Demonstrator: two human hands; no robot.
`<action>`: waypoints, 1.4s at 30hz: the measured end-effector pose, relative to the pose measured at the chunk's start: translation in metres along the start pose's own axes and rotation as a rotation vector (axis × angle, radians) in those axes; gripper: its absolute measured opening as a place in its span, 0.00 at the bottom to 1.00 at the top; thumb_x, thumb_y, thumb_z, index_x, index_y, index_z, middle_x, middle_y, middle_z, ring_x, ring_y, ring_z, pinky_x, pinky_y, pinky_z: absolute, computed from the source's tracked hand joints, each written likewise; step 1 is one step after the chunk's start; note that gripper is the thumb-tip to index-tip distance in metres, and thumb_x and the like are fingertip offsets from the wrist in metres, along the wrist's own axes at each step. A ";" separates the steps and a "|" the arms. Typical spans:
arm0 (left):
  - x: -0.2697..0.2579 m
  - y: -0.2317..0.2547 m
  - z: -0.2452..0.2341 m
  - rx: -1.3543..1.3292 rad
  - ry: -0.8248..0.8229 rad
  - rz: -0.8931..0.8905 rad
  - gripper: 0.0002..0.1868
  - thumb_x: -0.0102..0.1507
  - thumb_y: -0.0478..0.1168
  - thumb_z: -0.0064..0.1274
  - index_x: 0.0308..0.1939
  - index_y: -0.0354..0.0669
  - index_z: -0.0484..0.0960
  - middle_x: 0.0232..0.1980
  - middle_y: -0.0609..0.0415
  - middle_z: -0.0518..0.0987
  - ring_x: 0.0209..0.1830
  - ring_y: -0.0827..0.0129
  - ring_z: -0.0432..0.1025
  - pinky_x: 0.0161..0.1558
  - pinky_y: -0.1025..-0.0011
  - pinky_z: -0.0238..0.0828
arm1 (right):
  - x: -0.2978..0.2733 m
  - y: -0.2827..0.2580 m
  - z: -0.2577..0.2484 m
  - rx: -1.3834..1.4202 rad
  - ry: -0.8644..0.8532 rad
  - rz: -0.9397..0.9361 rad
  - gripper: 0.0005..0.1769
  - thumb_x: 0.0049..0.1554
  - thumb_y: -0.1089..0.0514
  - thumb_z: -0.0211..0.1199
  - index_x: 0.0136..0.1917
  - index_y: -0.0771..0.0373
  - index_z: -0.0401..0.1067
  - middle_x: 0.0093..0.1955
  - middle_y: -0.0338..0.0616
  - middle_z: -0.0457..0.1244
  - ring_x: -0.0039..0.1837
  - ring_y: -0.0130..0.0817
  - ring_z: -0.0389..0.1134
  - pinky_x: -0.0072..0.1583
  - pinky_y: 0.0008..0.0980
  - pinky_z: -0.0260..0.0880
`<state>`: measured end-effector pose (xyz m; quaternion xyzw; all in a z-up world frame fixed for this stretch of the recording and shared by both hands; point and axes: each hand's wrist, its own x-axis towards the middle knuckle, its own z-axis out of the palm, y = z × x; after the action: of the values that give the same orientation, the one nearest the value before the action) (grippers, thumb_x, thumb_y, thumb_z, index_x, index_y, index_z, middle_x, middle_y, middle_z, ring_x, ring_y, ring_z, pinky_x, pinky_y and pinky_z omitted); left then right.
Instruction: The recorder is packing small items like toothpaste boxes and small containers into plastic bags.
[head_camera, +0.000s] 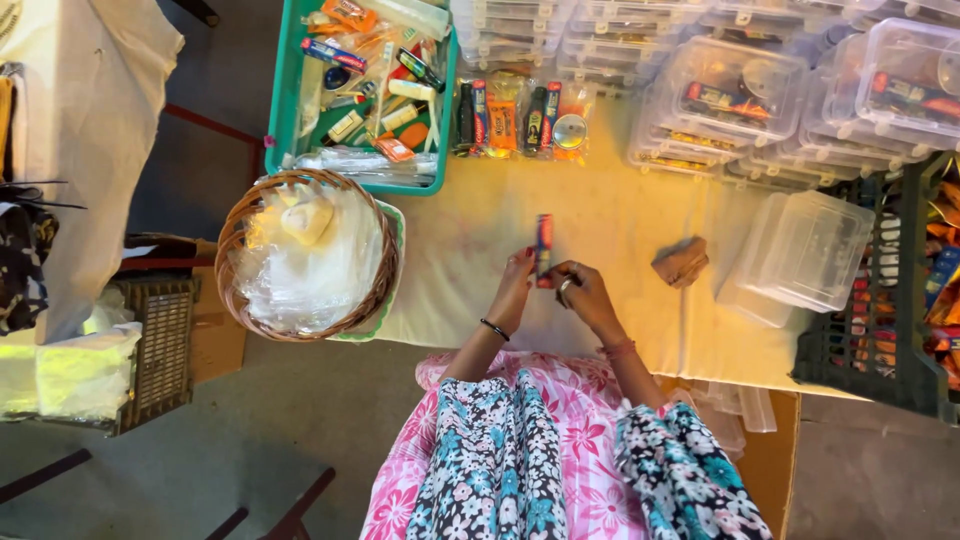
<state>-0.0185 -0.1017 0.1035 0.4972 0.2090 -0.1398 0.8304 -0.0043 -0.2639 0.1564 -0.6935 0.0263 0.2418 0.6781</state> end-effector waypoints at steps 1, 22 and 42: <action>0.003 -0.009 -0.006 0.114 0.035 -0.008 0.28 0.68 0.57 0.41 0.66 0.46 0.69 0.59 0.61 0.72 0.56 0.80 0.67 0.52 0.73 0.60 | 0.002 0.003 -0.004 0.022 0.012 0.022 0.09 0.60 0.61 0.58 0.49 0.69 0.75 0.35 0.36 0.68 0.31 0.19 0.57 0.33 0.24 0.56; 0.187 0.191 -0.092 1.100 0.687 0.818 0.15 0.68 0.37 0.50 0.59 0.41 0.77 0.64 0.45 0.72 0.66 0.51 0.66 0.67 0.59 0.62 | 0.028 0.043 -0.044 -0.091 0.126 0.314 0.16 0.59 0.50 0.62 0.48 0.65 0.79 0.29 0.42 0.66 0.27 0.27 0.64 0.30 0.29 0.60; 0.295 0.232 -0.129 2.170 0.422 0.740 0.11 0.66 0.40 0.46 0.47 0.50 0.84 0.53 0.50 0.80 0.58 0.56 0.73 0.63 0.50 0.62 | 0.038 0.065 -0.055 -0.033 0.085 0.329 0.16 0.58 0.51 0.63 0.49 0.65 0.79 0.29 0.43 0.68 0.26 0.28 0.64 0.28 0.29 0.60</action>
<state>0.3140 0.1131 0.0841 0.9906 -0.0440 0.0912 -0.0918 0.0220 -0.3099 0.0801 -0.7007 0.1642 0.3202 0.6161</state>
